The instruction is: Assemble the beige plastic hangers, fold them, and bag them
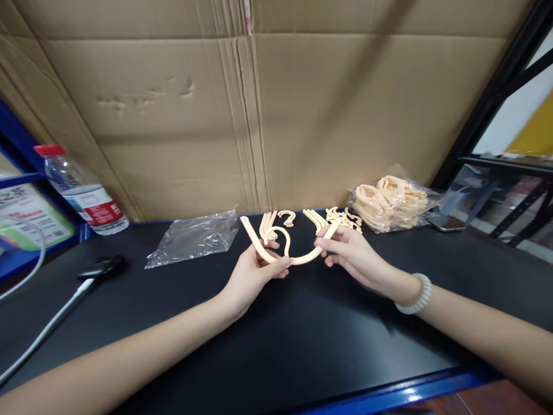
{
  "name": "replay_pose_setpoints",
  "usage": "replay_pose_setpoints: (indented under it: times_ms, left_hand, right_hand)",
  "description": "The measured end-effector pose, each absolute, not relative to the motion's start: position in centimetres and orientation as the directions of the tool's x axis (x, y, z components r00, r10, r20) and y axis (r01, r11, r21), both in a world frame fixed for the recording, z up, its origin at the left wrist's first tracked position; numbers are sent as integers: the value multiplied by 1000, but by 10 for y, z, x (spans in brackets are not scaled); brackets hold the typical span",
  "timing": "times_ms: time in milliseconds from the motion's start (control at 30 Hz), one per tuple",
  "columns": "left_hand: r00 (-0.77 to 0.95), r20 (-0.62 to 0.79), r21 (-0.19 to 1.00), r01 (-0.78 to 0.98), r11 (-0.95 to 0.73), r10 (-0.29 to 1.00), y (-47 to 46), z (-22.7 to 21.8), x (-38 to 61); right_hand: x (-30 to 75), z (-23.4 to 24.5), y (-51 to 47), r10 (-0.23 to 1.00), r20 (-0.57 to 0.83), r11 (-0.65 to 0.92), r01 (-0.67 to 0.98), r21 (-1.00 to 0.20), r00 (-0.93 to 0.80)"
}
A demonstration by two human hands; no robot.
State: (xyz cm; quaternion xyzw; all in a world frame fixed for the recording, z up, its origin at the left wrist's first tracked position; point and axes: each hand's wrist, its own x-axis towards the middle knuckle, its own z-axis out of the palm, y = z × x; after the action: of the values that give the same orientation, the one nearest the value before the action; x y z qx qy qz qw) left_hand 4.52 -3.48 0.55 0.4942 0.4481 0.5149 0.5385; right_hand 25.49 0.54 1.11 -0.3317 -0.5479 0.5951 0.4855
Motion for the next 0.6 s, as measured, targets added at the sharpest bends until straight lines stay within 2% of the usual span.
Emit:
replay_pose_setpoints:
  times_ms: [67, 133, 267, 400, 533, 600]
  left_hand:
    - [26, 26, 994, -105, -23, 999, -33, 5, 43]
    - [-19, 15, 994, -109, -17, 1000, -30, 6, 39]
    - [-90, -23, 990, -141, 10, 996, -25, 12, 31]
    - [-158, -7, 994, -106, -9, 987, -20, 17, 24]
    - [-171, 45, 998, 59, -35, 984, -10, 13, 14]
    - [-130, 151, 967, 225, -119, 980, -5, 9, 9]
  right_hand:
    - [267, 19, 14, 926, 86, 11, -201, -979, -368]
    - [279, 27, 22, 883, 57, 18, -89, -996, -465]
    - [299, 34, 38, 763, 2, 185, 216, -959, -646]
    - [310, 34, 47, 723, 13, 397, 400, -826, -690]
    - [315, 33, 52, 727, 9, 507, 527, -682, -687]
    - [316, 32, 53, 736, 13, 536, 572, -620, -677]
